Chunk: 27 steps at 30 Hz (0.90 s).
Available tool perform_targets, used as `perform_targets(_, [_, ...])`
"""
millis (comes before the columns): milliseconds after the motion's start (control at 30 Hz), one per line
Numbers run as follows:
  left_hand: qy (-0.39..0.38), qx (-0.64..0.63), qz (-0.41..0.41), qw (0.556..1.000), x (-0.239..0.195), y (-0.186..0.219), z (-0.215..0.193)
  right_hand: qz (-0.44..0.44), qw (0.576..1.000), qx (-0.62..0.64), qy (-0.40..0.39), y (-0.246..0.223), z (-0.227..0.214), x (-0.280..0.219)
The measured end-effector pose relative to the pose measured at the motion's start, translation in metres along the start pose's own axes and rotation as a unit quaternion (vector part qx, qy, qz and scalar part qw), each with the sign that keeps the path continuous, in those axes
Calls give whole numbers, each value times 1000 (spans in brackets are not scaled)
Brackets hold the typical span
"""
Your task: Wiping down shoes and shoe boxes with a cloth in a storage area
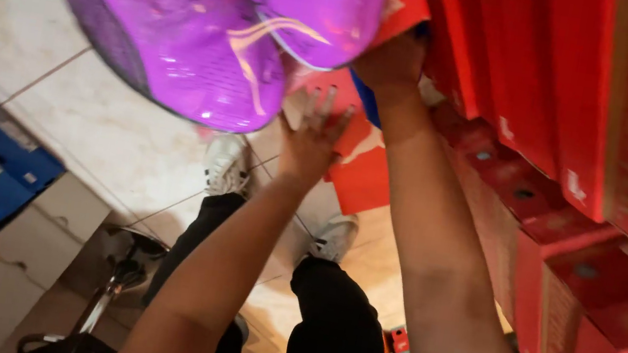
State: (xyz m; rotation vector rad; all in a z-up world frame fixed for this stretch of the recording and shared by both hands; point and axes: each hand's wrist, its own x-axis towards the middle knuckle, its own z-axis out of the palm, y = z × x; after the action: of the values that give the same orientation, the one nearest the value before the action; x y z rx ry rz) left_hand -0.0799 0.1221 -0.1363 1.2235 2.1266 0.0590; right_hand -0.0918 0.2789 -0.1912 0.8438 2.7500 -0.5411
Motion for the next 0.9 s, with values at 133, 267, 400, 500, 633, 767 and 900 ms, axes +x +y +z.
perform_targets(133, [24, 60, 31, 997, -2, -5, 56, -39, 974, 219, -37, 2, -17, -21])
perform_targets(267, [107, 26, 24, 994, -3, -6, 45, -87, 892, 439, -61, -15, -30, -20])
perform_targets(400, [115, 123, 52, 984, 7, -9, 43, -170, 973, -51, 144, 45, -41, -30])
perform_targets(500, [52, 142, 32, 988, -4, -1, 38, -44, 981, 68, 174, 80, -3, -60])
perform_targets(633, [126, 193, 25, 973, -3, 0, 43, 224, 942, 207, 143, 99, 1, -45])
perform_targets(767, [155, 185, 35, 970, -1, -4, 44, 273, 913, 289, 92, 116, -15, -57])
perform_targets(900, [-26, 218, 19, 975, -3, 9, 22, 261, 917, 293, 75, 125, 3, -152])
